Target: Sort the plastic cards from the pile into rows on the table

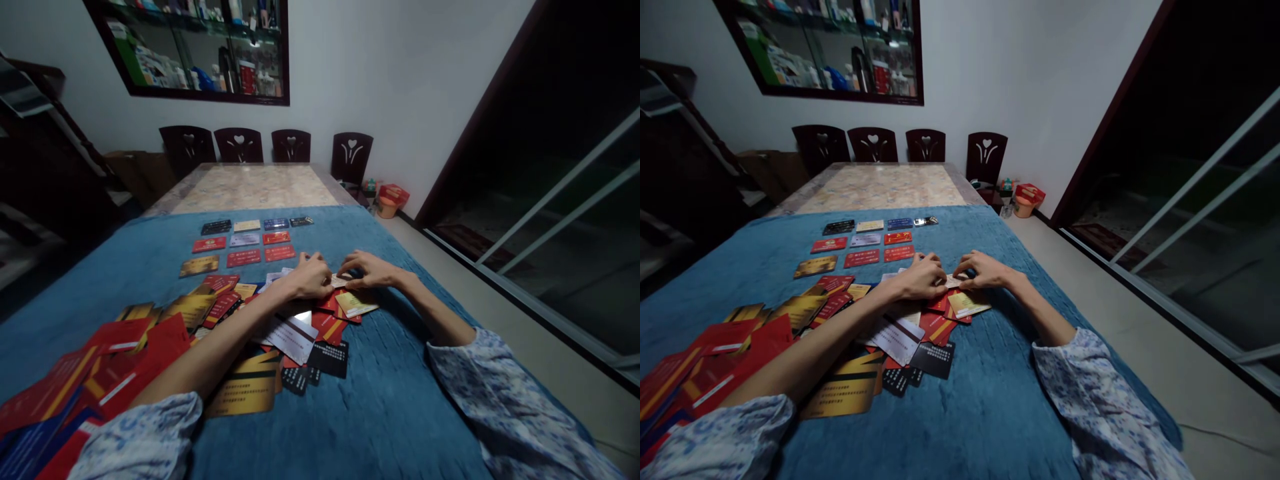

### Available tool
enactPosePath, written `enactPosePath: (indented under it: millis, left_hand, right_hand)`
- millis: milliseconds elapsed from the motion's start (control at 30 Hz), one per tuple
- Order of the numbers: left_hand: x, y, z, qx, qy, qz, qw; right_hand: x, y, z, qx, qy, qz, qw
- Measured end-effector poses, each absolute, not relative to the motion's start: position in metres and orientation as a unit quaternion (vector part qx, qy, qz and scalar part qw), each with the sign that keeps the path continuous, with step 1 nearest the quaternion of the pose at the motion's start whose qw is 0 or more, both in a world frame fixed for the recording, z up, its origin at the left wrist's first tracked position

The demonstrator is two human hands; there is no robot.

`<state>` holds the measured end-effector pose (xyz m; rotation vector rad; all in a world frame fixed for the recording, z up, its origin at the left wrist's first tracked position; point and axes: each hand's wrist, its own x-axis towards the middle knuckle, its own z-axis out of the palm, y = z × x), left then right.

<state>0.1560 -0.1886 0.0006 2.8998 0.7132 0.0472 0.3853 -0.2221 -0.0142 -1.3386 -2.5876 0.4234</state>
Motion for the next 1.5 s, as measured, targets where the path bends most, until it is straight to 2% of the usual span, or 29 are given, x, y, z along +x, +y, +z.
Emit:
enactPosePath:
  millis: [300, 633, 1167, 1500]
  left_hand:
    - [0.153, -0.179, 0.002, 0.962, 0.242, 0.064, 0.112]
    - [0.15, -0.171, 0.005, 0.966, 0.234, 0.094, 0.061]
    - [0.155, -0.16, 0.008, 0.959, 0.276, 0.064, 0.019]
    - [0.16, -0.152, -0.004, 0.942, 0.323, 0.086, 0.012]
  right_hand:
    - [0.392, -0.221, -0.014, -0.449, -0.864, 0.154, 0.165]
    - [0.392, -0.216, -0.024, -0.462, -0.853, 0.101, 0.219]
    - [0.388, -0.21, -0.048, -0.532, -0.814, 0.026, 0.233]
    - [0.386, -0.209, -0.056, -0.538, -0.802, -0.013, 0.259]
